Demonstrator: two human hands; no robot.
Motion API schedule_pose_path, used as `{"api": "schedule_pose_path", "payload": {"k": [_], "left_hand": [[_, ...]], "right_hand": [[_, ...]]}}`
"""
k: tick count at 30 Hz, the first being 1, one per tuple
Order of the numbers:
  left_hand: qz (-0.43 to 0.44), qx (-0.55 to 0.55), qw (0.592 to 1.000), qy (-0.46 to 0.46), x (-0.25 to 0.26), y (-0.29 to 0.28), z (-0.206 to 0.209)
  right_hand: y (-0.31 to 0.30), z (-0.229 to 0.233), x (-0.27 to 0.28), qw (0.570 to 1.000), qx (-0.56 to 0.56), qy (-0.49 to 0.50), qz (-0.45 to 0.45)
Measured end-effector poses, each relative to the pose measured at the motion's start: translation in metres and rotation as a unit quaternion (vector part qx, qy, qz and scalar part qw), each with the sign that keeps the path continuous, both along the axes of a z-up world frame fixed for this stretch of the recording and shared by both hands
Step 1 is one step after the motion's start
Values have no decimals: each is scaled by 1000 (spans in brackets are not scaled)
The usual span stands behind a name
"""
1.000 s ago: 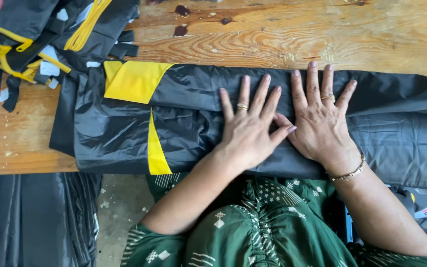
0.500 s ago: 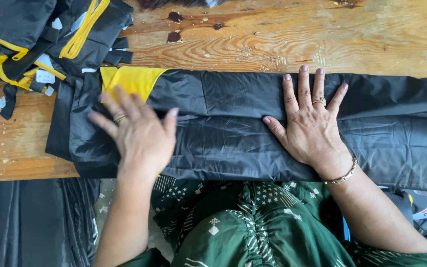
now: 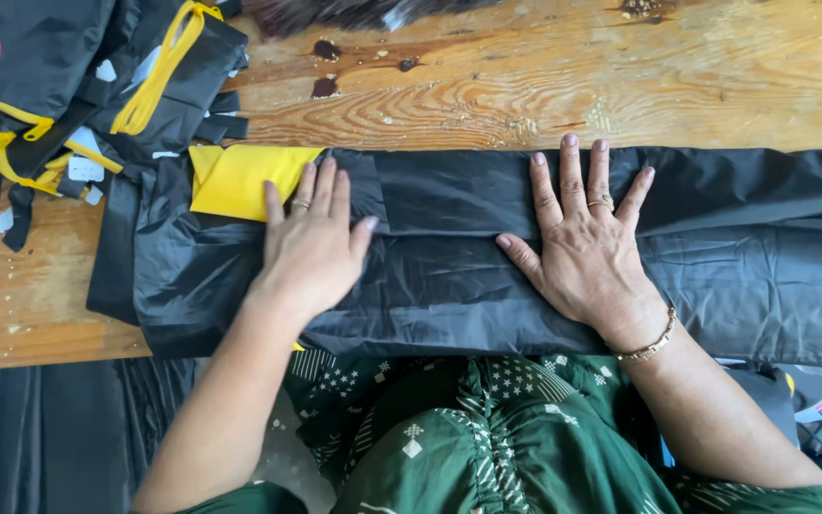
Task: The person folds a black and yellow fabric item on a wooden table. They smooth the fabric, fold it lengthwise multiple times, and roll it into a compact bundle.
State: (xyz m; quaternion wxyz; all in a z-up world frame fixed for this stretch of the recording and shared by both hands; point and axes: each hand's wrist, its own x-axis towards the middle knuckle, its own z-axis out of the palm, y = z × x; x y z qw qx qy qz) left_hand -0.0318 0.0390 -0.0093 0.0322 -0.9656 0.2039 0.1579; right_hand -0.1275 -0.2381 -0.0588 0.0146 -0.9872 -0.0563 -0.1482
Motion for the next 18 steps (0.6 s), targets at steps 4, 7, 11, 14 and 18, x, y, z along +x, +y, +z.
{"api": "schedule_pose_path", "payload": {"k": [4,7,11,14,18], "left_hand": [[-42,-51,988,-141,22,5,3],[-108,-111,977,-147,43,-13,4],[-72,-59,995,-30,57,-20,16],[-22,-48,999,-2,63,-13,24],[-30,-72,996,-45,64,-6,19]], "right_hand": [[2,0,-2,1000,-3,-4,7],[2,2,-2,1000,-14,-20,-2],[0,2,-3,1000,0,-4,-10],[-2,3,-4,1000,8,-7,-7],[0,5,-5,1000,20,-9,-10]]}}
